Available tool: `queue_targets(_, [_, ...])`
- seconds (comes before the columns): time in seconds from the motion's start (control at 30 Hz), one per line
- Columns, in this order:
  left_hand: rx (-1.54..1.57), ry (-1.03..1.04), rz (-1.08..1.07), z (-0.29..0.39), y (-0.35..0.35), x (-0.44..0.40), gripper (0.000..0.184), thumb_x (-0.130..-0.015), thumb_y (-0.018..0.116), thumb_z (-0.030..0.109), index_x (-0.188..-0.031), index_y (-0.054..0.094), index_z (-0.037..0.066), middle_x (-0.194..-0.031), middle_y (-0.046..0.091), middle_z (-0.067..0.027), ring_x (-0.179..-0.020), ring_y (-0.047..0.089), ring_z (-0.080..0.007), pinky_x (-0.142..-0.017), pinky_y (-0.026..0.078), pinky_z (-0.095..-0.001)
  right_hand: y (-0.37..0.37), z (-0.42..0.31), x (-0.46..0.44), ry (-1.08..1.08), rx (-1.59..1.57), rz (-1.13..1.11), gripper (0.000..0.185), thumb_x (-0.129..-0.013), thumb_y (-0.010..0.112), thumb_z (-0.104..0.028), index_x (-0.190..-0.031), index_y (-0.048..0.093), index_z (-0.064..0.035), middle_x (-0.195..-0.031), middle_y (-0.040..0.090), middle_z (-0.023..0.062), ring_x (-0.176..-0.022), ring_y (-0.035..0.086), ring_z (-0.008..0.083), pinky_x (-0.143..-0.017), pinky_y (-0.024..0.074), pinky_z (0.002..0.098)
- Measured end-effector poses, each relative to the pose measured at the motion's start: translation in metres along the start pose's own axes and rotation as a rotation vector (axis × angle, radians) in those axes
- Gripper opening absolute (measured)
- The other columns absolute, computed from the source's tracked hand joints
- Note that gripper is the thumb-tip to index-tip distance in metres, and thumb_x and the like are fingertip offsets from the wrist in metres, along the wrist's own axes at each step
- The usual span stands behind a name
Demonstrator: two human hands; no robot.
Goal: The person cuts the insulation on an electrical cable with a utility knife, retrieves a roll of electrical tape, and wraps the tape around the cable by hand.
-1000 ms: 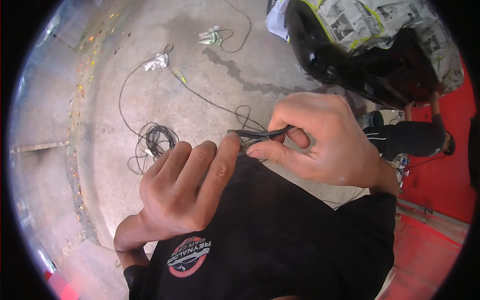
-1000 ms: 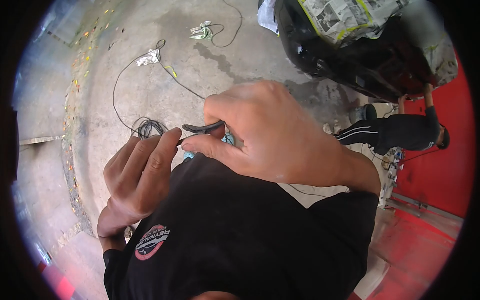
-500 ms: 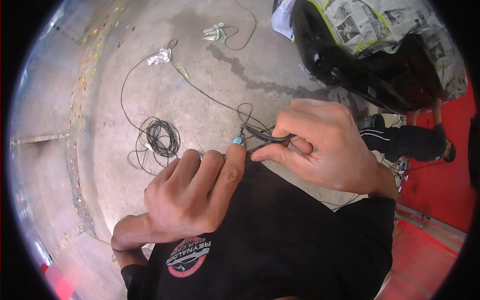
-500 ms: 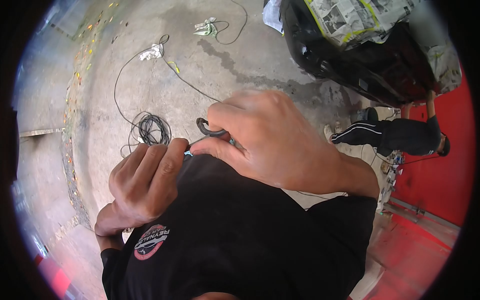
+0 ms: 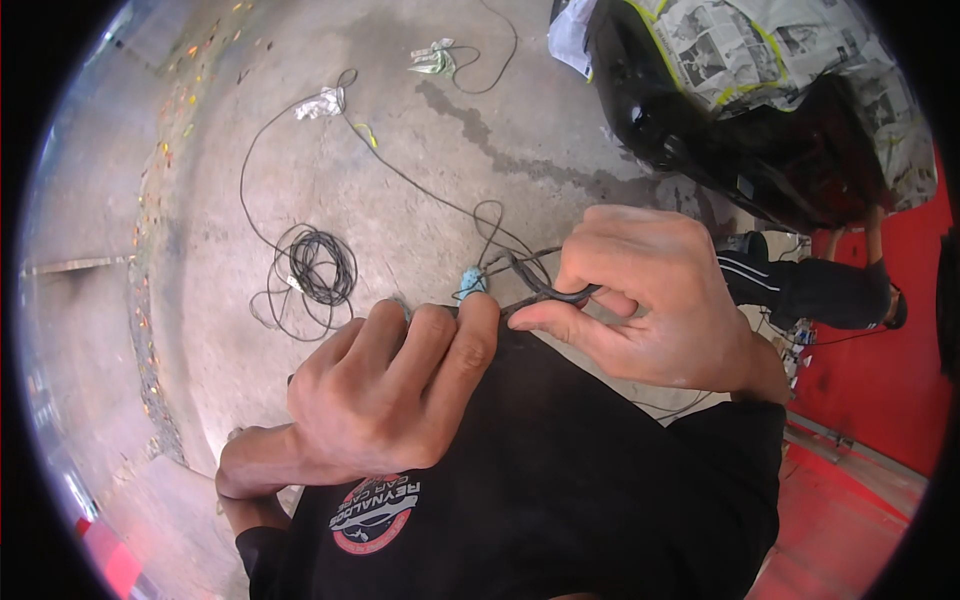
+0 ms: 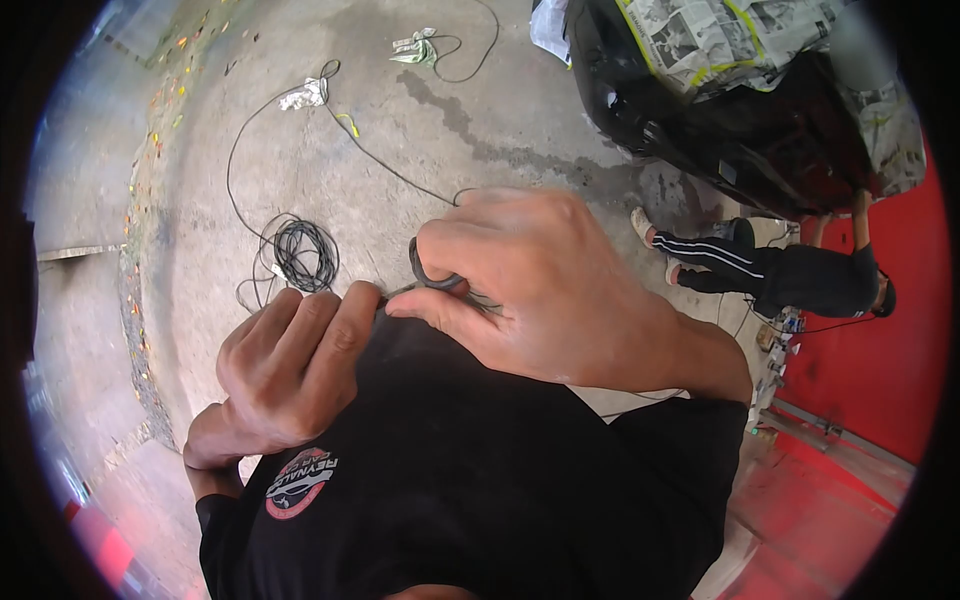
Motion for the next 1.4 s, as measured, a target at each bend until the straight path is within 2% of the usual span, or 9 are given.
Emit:
queue_targets(0.03, [-0.001, 0.000, -0.003, 0.000, 0.000, 0.000, 0.023, -0.075, 0.073, 0.007, -0.096, 0.070, 0.000, -0.066, 0.042, 0.0019, -0.053, 0.042, -0.0088, -0.040, 0.033, -0.0220, 0.001, 0.000, -0.001, -0.026, -0.004, 0.036, 0.039, -0.068, 0.091, -0.015, -0.066, 0.052, -0.0080, -0.054, 0.034, 0.0014, -0.049, 0.038, 0.0199, -0.047, 0.0290, 0.0340])
queue_targets(0.47, [-0.046, -0.034, -0.123, 0.005, 0.004, -0.001, 0.036, -0.069, 0.069, 0.005, -0.105, 0.067, 0.000, -0.071, 0.046, -0.0006, -0.056, 0.046, -0.0118, -0.045, 0.039, -0.0252, 0.003, 0.007, 0.006, -0.008, -0.019, -0.024, 0.035, -0.065, 0.090, -0.009, -0.068, 0.055, -0.0066, -0.056, 0.037, 0.0022, -0.050, 0.039, 0.0198, -0.048, 0.0290, 0.0340])
queue_targets(0.63, [-0.064, 0.007, -0.131, 0.007, 0.008, 0.003, 0.037, -0.069, 0.067, 0.013, -0.104, 0.067, 0.001, -0.076, 0.048, 0.0001, -0.060, 0.050, -0.0105, -0.046, 0.043, -0.0221, -0.004, 0.008, 0.010, 0.116, -0.069, -0.187, 0.022, -0.083, 0.076, -0.012, -0.077, 0.056, -0.0056, -0.064, 0.051, 0.0068, -0.059, 0.051, 0.0256, -0.054, 0.0383, 0.0377])
queue_targets(0.83, [-0.057, -0.012, -0.188, 0.010, 0.005, -0.002, 0.039, -0.072, 0.070, 0.010, -0.110, 0.065, 0.003, -0.075, 0.048, 0.0003, -0.060, 0.050, -0.0110, -0.047, 0.044, -0.0251, -0.002, 0.012, 0.011, 0.049, -0.080, -0.141, 0.019, -0.088, 0.071, -0.011, -0.077, 0.057, -0.0044, -0.061, 0.044, 0.0063, -0.054, 0.044, 0.0256, -0.053, 0.0343, 0.0388])
queue_targets(0.93, [-0.119, 0.018, -0.226, 0.012, 0.008, -0.001, 0.043, -0.070, 0.067, 0.012, -0.112, 0.064, 0.002, -0.078, 0.049, 0.0005, -0.062, 0.052, -0.0109, -0.048, 0.045, -0.0247, 0.000, 0.013, 0.012, 0.010, -0.081, -0.113, 0.014, -0.085, 0.071, -0.006, -0.075, 0.062, -0.0027, -0.063, 0.047, 0.0052, -0.052, 0.039, 0.0171, -0.050, 0.0316, 0.0320])
queue_targets(1.13, [-0.187, 0.008, -0.264, 0.017, 0.013, 0.001, 0.045, -0.068, 0.065, 0.012, -0.112, 0.064, 0.004, -0.077, 0.048, -0.0018, -0.062, 0.054, -0.0115, -0.049, 0.048, -0.0264, -0.002, 0.015, 0.010, 0.148, -0.154, -0.246, 0.018, -0.090, 0.071, -0.015, -0.080, 0.061, -0.0030, -0.064, 0.049, 0.0075, -0.056, 0.046, 0.0211, -0.054, 0.0346, 0.0376])
queue_targets(1.23, [0.154, -0.115, -0.365, 0.010, 0.008, -0.003, 0.033, -0.076, 0.067, 0.008, -0.108, 0.067, 0.004, -0.076, 0.057, -0.0062, -0.060, 0.058, -0.0158, -0.051, 0.050, -0.0328, 0.001, 0.029, 0.010, 0.192, -0.267, -0.299, 0.017, -0.090, 0.071, -0.016, -0.083, 0.063, -0.0020, -0.068, 0.054, 0.0072, -0.060, 0.050, 0.0213, -0.057, 0.0390, 0.0353])
queue_targets(1.33, [0.602, -0.340, -0.296, -0.007, 0.022, 0.000, 0.015, -0.087, 0.064, 0.006, -0.101, 0.070, 0.002, -0.075, 0.065, -0.0125, -0.057, 0.059, -0.0208, -0.052, 0.047, -0.0362, 0.015, 0.047, 0.006, -0.112, -0.139, 0.019, 0.016, -0.088, 0.073, -0.014, -0.086, 0.063, -0.0018, -0.074, 0.058, 0.0080, -0.066, 0.054, 0.0223, -0.063, 0.0437, 0.0333])
queue_targets(1.4, [0.820, -0.457, -0.318, -0.017, 0.030, 0.001, 0.012, -0.092, 0.062, 0.007, -0.098, 0.071, 0.000, -0.075, 0.067, -0.0142, -0.056, 0.057, -0.0205, -0.053, 0.045, -0.0352, 0.024, 0.040, 0.003, -0.126, -0.009, 0.333, 0.016, -0.086, 0.075, -0.012, -0.088, 0.064, -0.0018, -0.078, 0.060, 0.0085, -0.071, 0.056, 0.0220, -0.067, 0.0461, 0.0325])
Point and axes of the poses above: each hand's wrist, its own x-axis away from the middle knuckle, its own y-axis out of the palm, z = x × y, the point moved 2 cm from there along -x, towards the middle knuckle
